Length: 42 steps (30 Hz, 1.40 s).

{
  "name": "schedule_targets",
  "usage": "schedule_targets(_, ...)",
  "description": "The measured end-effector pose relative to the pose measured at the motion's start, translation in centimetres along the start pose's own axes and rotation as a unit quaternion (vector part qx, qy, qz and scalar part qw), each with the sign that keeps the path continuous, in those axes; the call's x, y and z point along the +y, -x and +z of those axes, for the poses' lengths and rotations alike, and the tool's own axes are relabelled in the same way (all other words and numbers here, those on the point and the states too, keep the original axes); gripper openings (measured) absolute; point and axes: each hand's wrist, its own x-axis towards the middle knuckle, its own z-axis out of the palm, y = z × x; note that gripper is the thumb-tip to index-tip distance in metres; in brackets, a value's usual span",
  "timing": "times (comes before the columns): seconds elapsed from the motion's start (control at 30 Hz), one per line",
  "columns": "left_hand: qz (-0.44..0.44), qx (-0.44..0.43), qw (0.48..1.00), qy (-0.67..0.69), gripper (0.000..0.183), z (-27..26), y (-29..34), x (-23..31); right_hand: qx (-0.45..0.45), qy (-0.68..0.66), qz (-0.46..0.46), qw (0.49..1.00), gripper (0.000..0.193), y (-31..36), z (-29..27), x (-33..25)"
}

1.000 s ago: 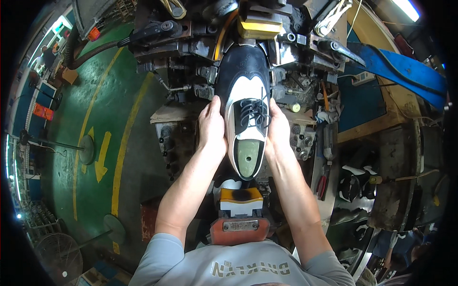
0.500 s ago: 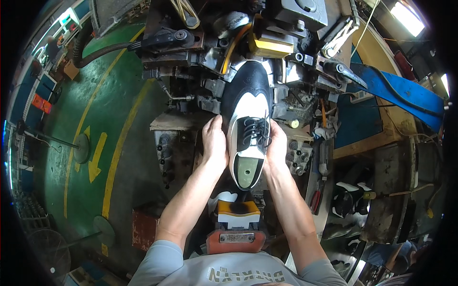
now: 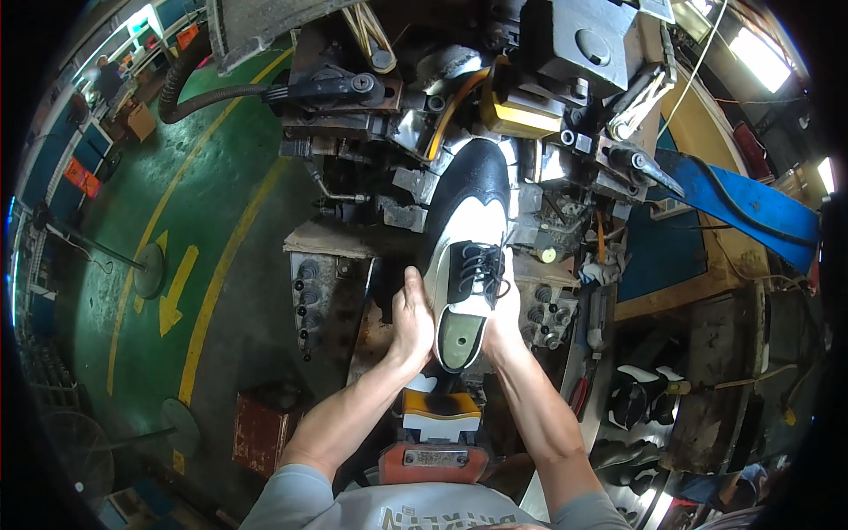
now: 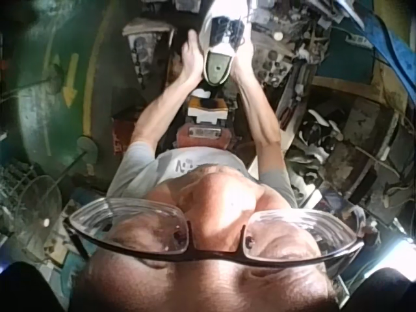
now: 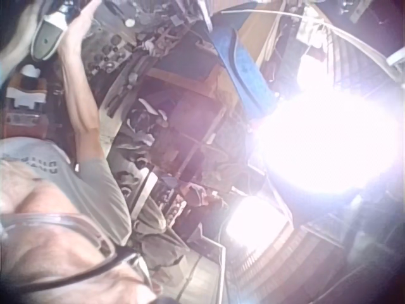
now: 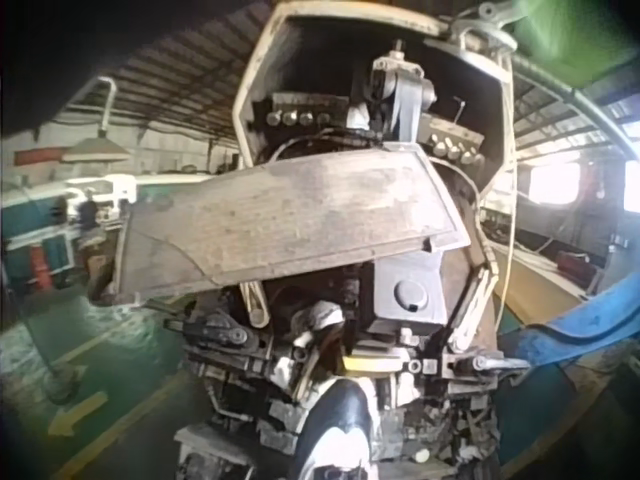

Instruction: The person repeatedly picks up a shoe upper and a sole from a conveyor belt, places them into a mechanical press, and operates the machine to bond the parts. The person then removes the assembled shoe and places it back on the belt. This cycle is repeated for multiple units throughout the clip.

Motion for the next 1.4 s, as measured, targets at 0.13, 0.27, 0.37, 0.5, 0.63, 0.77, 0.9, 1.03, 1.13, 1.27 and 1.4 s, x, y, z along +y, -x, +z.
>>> schedule_targets(0.13,-0.054,-0.029,0.997,0.050,0.057,0.4,1.3,1.9,0.012,0.042,-0.011,0.999,0.051,2.3,2.8,-1.5)
schedule_targets(0.27,-0.091,-0.052,0.994,0.044,0.052,0.0,1.4,2.8,-0.022,0.015,0.023,0.999,0.046,2.5,2.8,-2.4)
schedule_targets(0.37,-0.020,-0.035,0.999,-0.036,0.045,-2.9,0.5,0.9,0.000,0.013,0.065,0.998,0.037,3.3,3.1,-3.1)
schedule_targets(0.5,0.212,0.085,0.942,-0.248,0.031,-8.6,-0.6,1.1,0.100,0.238,-0.163,0.952,0.040,1.7,-5.8,-0.8)
schedule_targets(0.63,0.195,0.283,0.887,-0.308,0.032,-19.7,-3.8,-3.5,0.357,0.389,-0.278,0.803,0.042,-1.7,-18.6,1.3)
schedule_targets(0.77,0.084,0.402,0.866,-0.286,0.040,-26.6,-5.0,-7.5,0.434,0.447,-0.171,0.764,0.050,-1.5,-27.8,1.7)
schedule_targets(0.9,-0.034,0.221,0.948,-0.226,0.055,-28.4,-4.0,-9.1,0.402,0.360,-0.130,0.832,0.051,0.9,-25.6,2.8)
schedule_targets(1.03,0.033,0.405,0.905,-0.123,0.054,-28.5,-3.7,-7.6,0.364,0.273,-0.131,0.881,0.051,2.1,-25.7,3.2)
schedule_targets(1.13,0.081,0.395,0.890,-0.213,0.053,-27.5,-2.2,-5.5,0.378,0.292,-0.120,0.870,0.050,3.7,-26.4,4.4)
schedule_targets(1.27,0.210,0.259,0.862,-0.382,0.042,-21.2,2.5,-4.4,0.384,0.356,-0.119,0.844,0.048,6.4,-27.6,6.6)
schedule_targets(1.4,0.360,0.076,0.761,-0.535,0.028,-17.1,7.7,-5.8,0.375,0.384,-0.090,0.839,0.048,9.3,-27.9,7.9)
